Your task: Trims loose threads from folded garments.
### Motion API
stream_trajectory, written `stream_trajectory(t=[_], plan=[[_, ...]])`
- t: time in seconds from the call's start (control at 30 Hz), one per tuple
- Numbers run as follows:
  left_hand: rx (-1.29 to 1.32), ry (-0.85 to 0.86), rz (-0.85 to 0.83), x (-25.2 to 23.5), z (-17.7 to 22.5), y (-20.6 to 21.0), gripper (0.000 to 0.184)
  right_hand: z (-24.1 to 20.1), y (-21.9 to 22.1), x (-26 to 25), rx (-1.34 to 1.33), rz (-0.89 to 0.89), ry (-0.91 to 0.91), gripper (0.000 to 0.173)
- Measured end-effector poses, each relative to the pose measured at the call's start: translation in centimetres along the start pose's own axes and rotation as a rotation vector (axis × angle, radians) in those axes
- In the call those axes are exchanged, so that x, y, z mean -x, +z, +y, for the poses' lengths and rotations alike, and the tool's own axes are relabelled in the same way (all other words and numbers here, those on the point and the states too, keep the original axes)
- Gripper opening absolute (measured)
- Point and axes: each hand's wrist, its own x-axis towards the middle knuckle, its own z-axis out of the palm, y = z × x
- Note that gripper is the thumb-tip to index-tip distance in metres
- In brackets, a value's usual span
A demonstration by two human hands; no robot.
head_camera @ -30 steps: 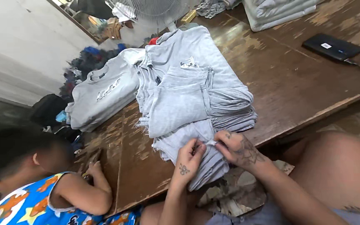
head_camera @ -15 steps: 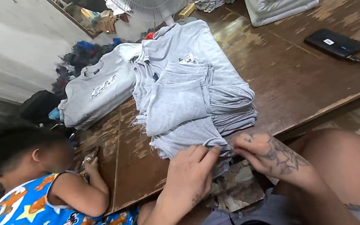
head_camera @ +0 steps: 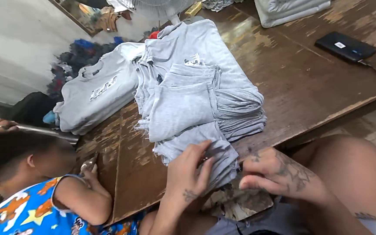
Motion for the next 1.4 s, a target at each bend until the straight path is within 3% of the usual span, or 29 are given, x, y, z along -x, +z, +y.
stream_trajectory(t=[0.1,0.17,0.23,0.27,0.3,0.33,0.4,0.43,0.47,0.57,0.63,0.77,0.87,1.03,1.17,1.3,1.4], plan=[[0.184,-0.191,0.041,0.8,-1.2,0.7,0.044,1.2,1.3,-0.5,0.200,0.036,0.258,0.053],[0.150,-0.278,-0.160,1.4,-1.8,0.6,0.044,2.2,2.8,-1.1,0.239,0.069,0.339,0.050],[0.091,-0.290,-0.474,1.3,-2.5,-1.3,0.033,2.9,3.3,-1.1,0.211,0.065,0.290,0.031],[0.058,-0.282,-0.477,1.4,-3.0,-2.7,0.025,2.8,3.0,-0.9,0.180,0.053,0.237,0.025],[0.006,-0.270,-0.258,1.8,-3.5,-4.3,0.018,2.6,2.3,-0.7,0.124,0.032,0.185,0.023],[-0.013,-0.273,0.127,2.3,-3.8,-5.9,0.014,2.1,1.6,-0.7,0.051,0.017,0.130,0.025],[0.211,-0.224,0.992,1.2,-4.3,-8.4,0.013,0.8,1.2,-1.5,-0.076,0.031,0.008,0.037],[0.355,-0.156,1.241,-0.2,-3.8,-9.5,0.017,0.0,1.5,-2.3,-0.076,0.047,-0.048,0.041],[0.448,-0.075,1.298,-1.1,-3.1,-9.6,0.017,-0.7,2.0,-3.4,-0.038,0.046,-0.098,0.041],[0.432,-0.019,0.967,-2.1,-1.3,-6.1,0.010,-0.6,3.6,-7.6,0.192,-0.068,-0.166,0.035],[0.438,-0.023,0.802,-2.6,-1.4,-4.3,0.019,0.8,3.9,-11.4,0.327,-0.139,-0.097,0.040],[0.537,-0.203,0.748,-2.1,-4.7,-3.7,0.018,4.6,3.5,-19.2,0.521,-0.547,0.337,0.077],[0.418,-0.473,0.723,-2.6,-9.1,-4.6,0.021,5.8,4.8,-23.3,0.597,-0.688,0.473,0.091],[0.057,-0.756,0.757,-4.0,-18.5,-2.4,0.029,5.8,7.2,-25.1,0.613,-0.587,0.478,0.101],[0.155,-1.019,0.514,-2.8,-21.2,-1.1,0.038,6.5,7.6,-24.3,0.609,-0.550,0.442,0.100],[0.189,-0.952,0.520,-1.6,-21.6,-1.2,0.036,4.3,6.4,-22.6,0.625,-0.584,0.421,0.096],[0.227,-0.918,0.466,-1.9,-21.6,-1.6,0.034,2.6,5.3,-19.7,0.635,-0.516,0.328,0.089]])
